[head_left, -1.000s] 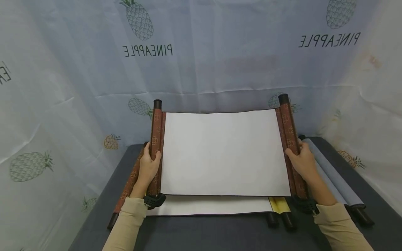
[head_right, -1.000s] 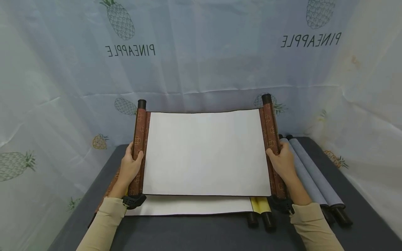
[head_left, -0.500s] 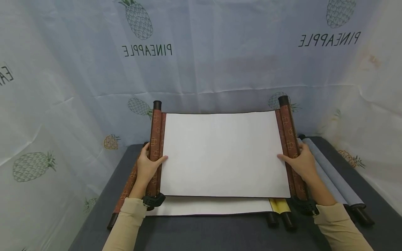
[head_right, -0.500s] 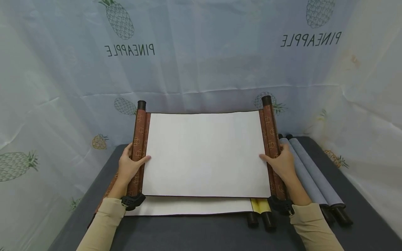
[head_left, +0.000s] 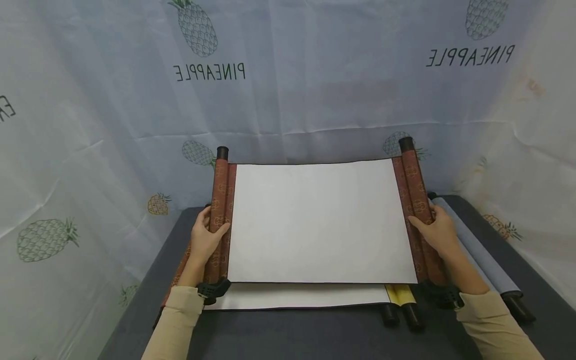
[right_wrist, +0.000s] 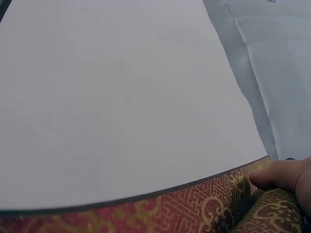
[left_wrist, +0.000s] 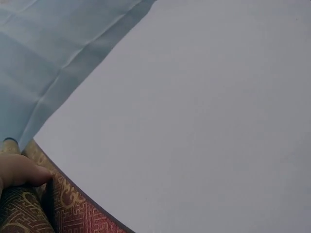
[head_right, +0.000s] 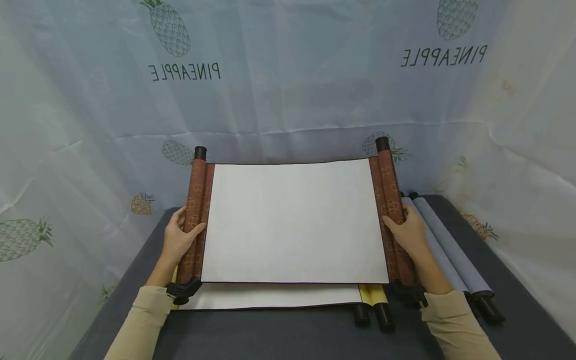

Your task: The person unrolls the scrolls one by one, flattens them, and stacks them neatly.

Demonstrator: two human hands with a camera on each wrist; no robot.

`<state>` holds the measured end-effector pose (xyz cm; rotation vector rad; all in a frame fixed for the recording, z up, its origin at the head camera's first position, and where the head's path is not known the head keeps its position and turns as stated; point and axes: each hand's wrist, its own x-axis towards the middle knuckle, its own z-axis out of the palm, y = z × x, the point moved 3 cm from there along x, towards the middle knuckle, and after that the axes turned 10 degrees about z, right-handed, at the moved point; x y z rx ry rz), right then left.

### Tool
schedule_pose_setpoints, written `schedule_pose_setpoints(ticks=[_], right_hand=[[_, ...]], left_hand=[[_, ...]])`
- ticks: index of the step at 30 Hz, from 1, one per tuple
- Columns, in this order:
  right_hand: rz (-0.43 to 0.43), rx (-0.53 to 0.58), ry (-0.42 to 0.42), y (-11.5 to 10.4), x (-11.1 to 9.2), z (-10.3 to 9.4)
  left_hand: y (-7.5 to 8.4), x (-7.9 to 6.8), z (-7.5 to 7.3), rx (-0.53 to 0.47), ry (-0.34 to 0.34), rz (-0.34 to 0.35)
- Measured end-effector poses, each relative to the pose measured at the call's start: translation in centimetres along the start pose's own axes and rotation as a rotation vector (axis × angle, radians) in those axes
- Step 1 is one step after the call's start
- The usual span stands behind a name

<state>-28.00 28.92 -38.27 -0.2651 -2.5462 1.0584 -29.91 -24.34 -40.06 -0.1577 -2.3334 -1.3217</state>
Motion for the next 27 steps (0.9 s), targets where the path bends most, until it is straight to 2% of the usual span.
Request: schedule_pose_setpoints(ticks=[7, 15, 22, 27], right_hand=[[0.013, -0.046, -0.034, 0.1, 0.1, -0.5], [-0.026, -0.052, -0.035, 0.1, -0.2, -0.6], [-0.021, -0.102, -0.081, 0.4, -0.1, -0.5], [0.008, -0.140, -0.133, 1.2, 0.1, 0.0]], left_hand=[[-0.3, -0.2, -0.4, 0.005, -0.020, 0.064], [-0.4, -0.6, -0.3, 0.055, -0.070, 0.035], [-1.0, -0.8, -0.4, -0.009, -0.124, -0.032], [-1.6, -1.3, -0.1, -0.037, -0.134, -0.034]])
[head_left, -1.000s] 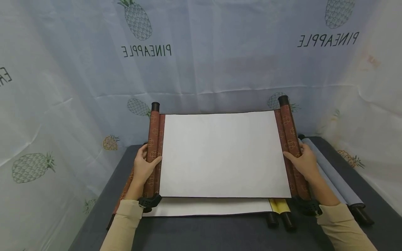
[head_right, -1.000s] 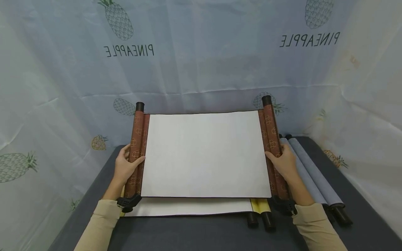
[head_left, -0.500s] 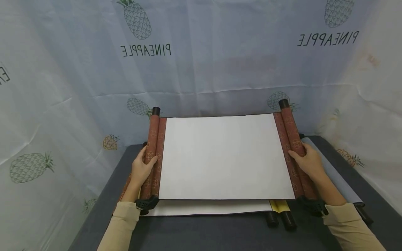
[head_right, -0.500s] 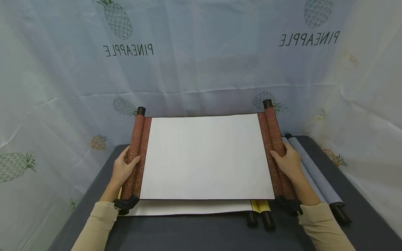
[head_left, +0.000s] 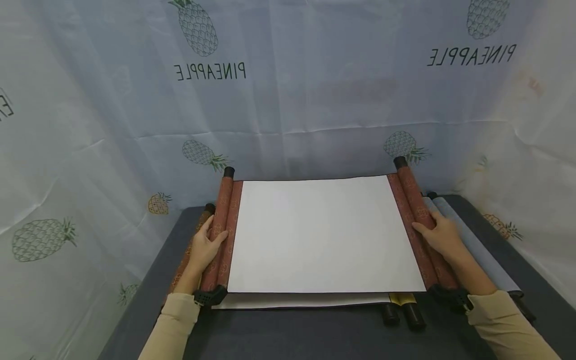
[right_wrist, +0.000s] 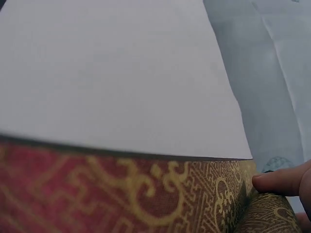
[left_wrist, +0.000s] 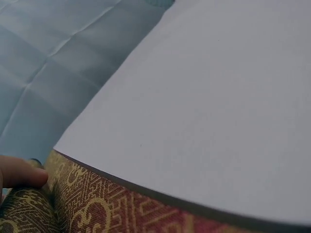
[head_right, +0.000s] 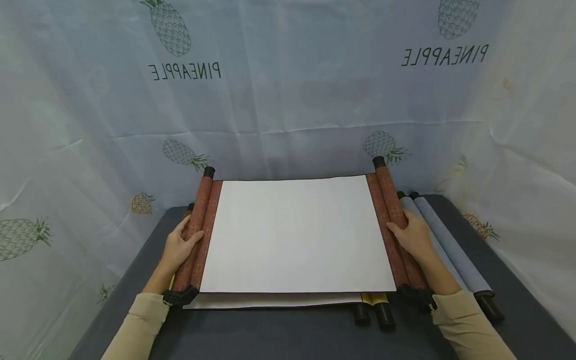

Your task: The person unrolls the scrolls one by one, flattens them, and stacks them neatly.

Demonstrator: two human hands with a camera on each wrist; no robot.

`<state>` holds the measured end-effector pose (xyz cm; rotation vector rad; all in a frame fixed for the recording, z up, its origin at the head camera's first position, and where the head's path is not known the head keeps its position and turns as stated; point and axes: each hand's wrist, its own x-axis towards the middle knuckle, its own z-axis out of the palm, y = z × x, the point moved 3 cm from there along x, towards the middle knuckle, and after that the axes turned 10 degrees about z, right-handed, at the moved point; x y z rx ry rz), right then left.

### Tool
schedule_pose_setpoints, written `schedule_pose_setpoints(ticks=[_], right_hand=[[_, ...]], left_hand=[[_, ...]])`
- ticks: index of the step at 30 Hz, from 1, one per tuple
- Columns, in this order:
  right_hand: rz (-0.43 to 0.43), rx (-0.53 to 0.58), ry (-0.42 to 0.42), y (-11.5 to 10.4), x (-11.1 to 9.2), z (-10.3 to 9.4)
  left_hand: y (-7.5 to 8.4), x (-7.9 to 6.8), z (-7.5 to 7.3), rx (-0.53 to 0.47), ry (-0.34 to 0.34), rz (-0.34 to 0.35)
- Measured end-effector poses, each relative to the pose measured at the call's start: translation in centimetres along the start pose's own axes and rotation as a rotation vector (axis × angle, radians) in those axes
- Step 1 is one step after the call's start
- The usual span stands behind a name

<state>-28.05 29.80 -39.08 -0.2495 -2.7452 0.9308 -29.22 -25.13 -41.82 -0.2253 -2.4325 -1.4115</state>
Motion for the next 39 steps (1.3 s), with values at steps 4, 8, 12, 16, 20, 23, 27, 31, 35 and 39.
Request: schedule_pose_setpoints(ticks=[4, 8, 12, 16, 20, 23, 27, 31, 35, 39], right_hand=[[0.012, -0.013, -0.008, 0.7, 0.1, 0.9], [-0.025, -0.012, 0.003, 1.1, 0.1, 1.6], [-0.044, -0.012, 0.005, 1.5, 0.1, 2.1], [-0.036, -0.017, -0.007, 1.9, 0.0, 2.5], [-0.009, -0.033, -0.038, 2.2, 0.0, 2.8], [0.027, -0.044, -0.065, 2.4, 0.0, 3.0], [0.069, -0.049, -0.093, 2.5, 0.1, 3.4], [0.103, -0.060, -0.127, 2.7, 0.1, 3.8], [0.123, -0.066, -0.166, 3.0, 0.1, 4.2], [0.153, -0.051, -0.212, 3.2, 0.0, 4.5]], left_hand=[[-0.4, -0.3, 0.4, 0.011, -0.003, 0.000], [-1.0, -0.6, 0.8, 0.084, -0.005, -0.002], [-1.3, -0.8, 1.2, 0.130, -0.024, 0.000], [-1.9, -1.0, 1.6, 0.133, -0.049, -0.013], [-2.4, -1.2, 1.9, 0.134, -0.070, -0.038], [-2.7, -1.3, 2.0, 0.129, -0.074, -0.050], [-3.0, -1.2, 2.0, 0.141, -0.069, -0.038], [-3.5, -1.2, 2.1, 0.153, -0.072, -0.040], [-4.3, -1.3, 2.2, 0.169, -0.076, -0.046], [-4.9, -1.4, 2.5, 0.186, -0.075, -0.021]])
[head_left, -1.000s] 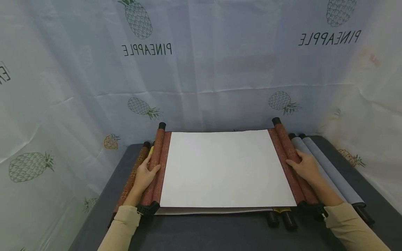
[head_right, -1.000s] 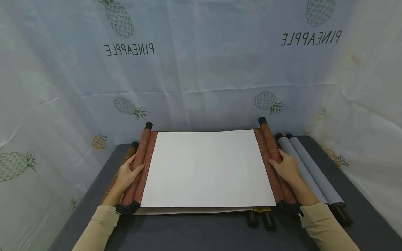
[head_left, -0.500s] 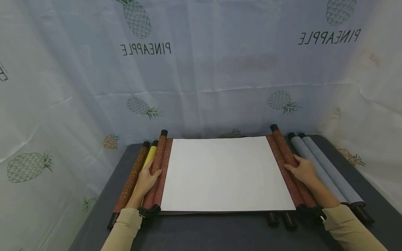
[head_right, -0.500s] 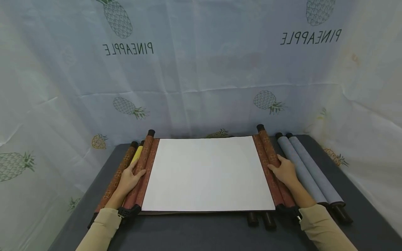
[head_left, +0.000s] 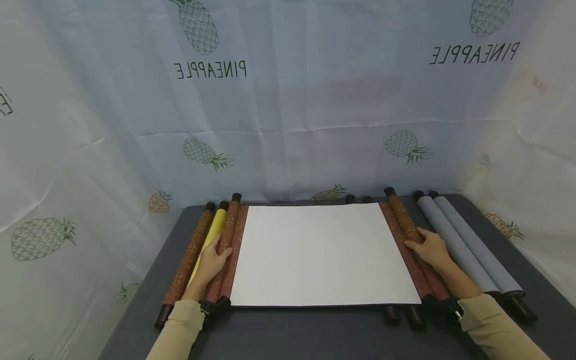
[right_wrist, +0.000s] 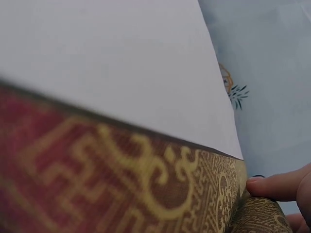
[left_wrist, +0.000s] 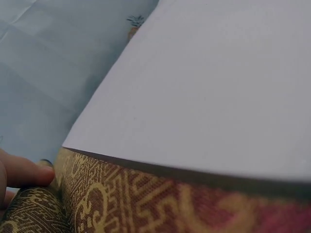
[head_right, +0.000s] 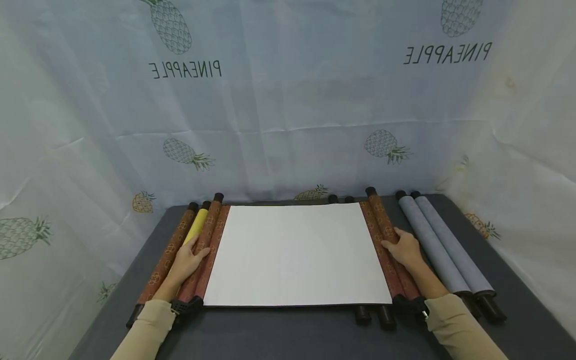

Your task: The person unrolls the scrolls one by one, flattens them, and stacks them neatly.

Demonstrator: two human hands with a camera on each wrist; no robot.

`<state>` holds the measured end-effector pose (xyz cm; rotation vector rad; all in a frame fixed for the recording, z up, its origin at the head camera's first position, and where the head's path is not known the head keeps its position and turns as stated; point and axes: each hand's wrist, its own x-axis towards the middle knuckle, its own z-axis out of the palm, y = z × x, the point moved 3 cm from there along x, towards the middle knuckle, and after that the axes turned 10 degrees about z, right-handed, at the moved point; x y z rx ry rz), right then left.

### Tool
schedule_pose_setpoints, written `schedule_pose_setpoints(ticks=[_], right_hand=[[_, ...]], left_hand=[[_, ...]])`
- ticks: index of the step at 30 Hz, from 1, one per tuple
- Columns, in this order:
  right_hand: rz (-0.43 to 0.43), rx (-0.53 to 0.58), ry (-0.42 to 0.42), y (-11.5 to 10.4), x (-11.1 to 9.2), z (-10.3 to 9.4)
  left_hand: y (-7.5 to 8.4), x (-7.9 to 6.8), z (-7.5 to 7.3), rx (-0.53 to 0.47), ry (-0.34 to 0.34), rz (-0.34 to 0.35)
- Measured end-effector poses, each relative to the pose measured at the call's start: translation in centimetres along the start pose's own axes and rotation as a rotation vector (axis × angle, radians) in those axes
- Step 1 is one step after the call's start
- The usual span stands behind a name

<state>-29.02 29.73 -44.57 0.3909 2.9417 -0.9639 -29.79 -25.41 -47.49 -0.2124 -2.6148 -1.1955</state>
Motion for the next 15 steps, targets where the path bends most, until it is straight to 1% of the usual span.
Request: schedule_pose_setpoints(ticks=[5, 10, 15], right_hand=[[0.046, 0.011, -0.043, 0.24, 0.27, 0.21], [0.104, 0.045, -0.096, 0.54, 0.66, 0.45], [0.131, 0.068, -0.125, 0.66, 0.84, 0.57]], left_hand=[[-0.39, 0.00, 0.44, 0.006, -0.014, -0.002], [-0.63, 0.01, 0.77, 0.011, -0.030, -0.004], [-0.72, 0.03, 0.88, 0.015, -0.027, 0.007]])
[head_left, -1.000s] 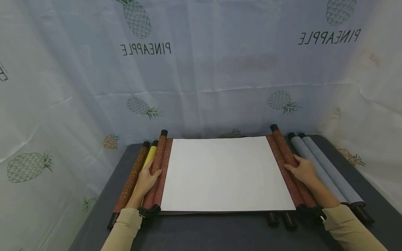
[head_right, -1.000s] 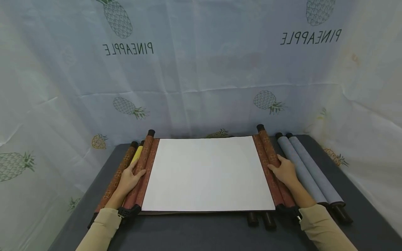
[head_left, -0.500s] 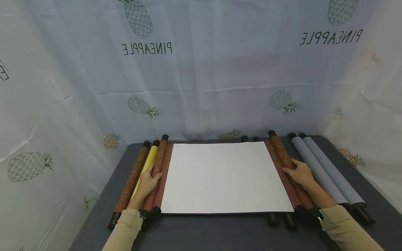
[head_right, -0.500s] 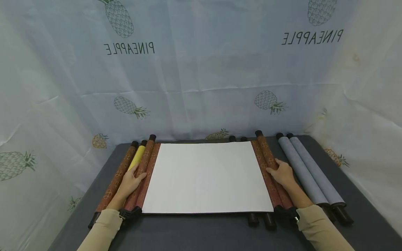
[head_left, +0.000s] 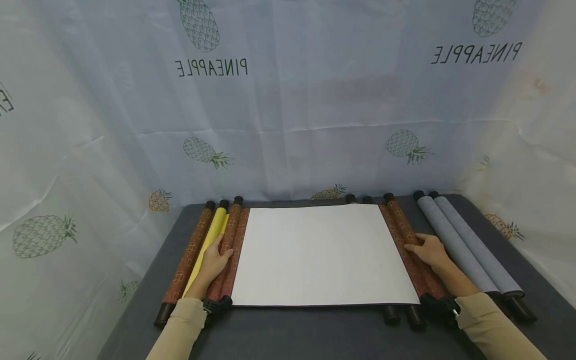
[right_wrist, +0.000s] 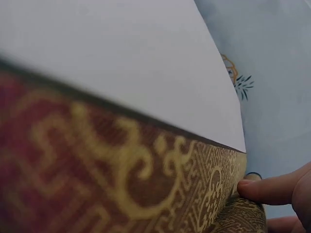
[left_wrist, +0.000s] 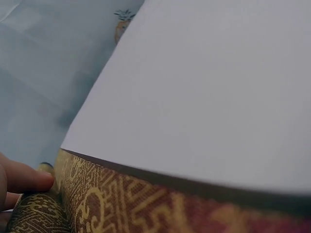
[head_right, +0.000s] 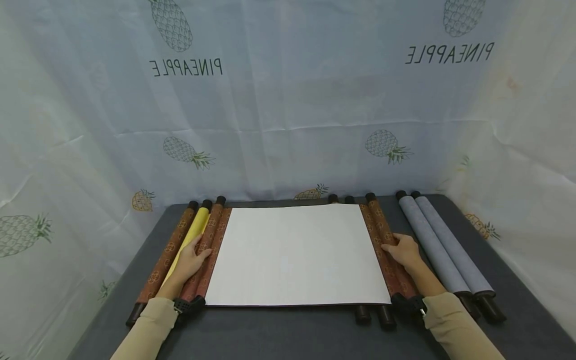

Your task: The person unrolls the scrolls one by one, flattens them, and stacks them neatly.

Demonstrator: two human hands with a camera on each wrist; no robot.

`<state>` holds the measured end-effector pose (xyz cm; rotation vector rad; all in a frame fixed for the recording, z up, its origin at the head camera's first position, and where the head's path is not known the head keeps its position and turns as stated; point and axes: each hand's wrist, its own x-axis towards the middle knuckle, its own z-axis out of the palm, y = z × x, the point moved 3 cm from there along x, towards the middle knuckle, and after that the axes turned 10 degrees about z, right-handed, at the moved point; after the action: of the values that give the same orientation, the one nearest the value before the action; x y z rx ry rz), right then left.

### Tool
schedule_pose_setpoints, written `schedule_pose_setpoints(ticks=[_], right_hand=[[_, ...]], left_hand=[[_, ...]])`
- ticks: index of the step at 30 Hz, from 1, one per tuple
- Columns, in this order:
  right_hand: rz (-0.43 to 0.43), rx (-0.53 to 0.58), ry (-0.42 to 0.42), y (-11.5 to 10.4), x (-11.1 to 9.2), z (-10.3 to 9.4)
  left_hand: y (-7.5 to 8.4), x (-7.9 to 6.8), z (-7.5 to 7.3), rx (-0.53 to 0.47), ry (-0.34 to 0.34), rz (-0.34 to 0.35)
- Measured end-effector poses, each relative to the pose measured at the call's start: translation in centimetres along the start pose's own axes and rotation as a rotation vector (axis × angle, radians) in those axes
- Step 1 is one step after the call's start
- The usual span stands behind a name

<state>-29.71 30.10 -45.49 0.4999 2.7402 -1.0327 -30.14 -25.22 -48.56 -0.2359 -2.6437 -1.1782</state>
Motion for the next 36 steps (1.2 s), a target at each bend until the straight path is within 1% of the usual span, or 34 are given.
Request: schedule_pose_setpoints(ticks=[4, 7, 10, 12, 16, 21, 23, 27, 31, 36], right_hand=[[-0.006, 0.017, -0.003, -0.3, -0.1, -0.3], [-0.018, 0.016, 0.010, -0.8, -0.3, -0.7], [-0.032, 0.005, 0.021, -1.4, -0.5, -0.8], [-0.042, 0.000, 0.016, -1.5, -0.4, -0.6], [-0.049, -0.007, -0.006, -1.4, -0.3, 0.0], [-0.038, -0.020, -0.004, -1.1, 0.0, 0.6], [-0.035, -0.013, -0.005, -1.1, 0.1, 0.7], [-0.023, 0.000, -0.008, -1.0, 0.2, 0.9], [-0.004, 0.001, 0.000, -1.0, 0.3, 0.8], [-0.014, -0.025, 0.009, -1.0, 0.4, 0.7]], left_hand=[[0.4, 0.1, -0.4, -0.006, -0.012, -0.011], [0.6, 0.2, -1.1, -0.022, -0.027, -0.040], [0.6, 0.4, -1.6, -0.036, -0.033, -0.066], [0.5, 0.4, -1.7, -0.031, -0.030, -0.071], [0.3, 0.2, -1.5, -0.003, -0.031, -0.064], [0.1, 0.1, -0.7, 0.022, -0.028, -0.038], [0.0, 0.1, -0.6, 0.031, -0.018, -0.023], [0.1, 0.2, -0.4, 0.042, -0.013, -0.015], [0.1, 0.3, -0.3, 0.050, -0.018, -0.016], [-0.1, 0.5, -0.1, 0.090, -0.033, -0.028]])
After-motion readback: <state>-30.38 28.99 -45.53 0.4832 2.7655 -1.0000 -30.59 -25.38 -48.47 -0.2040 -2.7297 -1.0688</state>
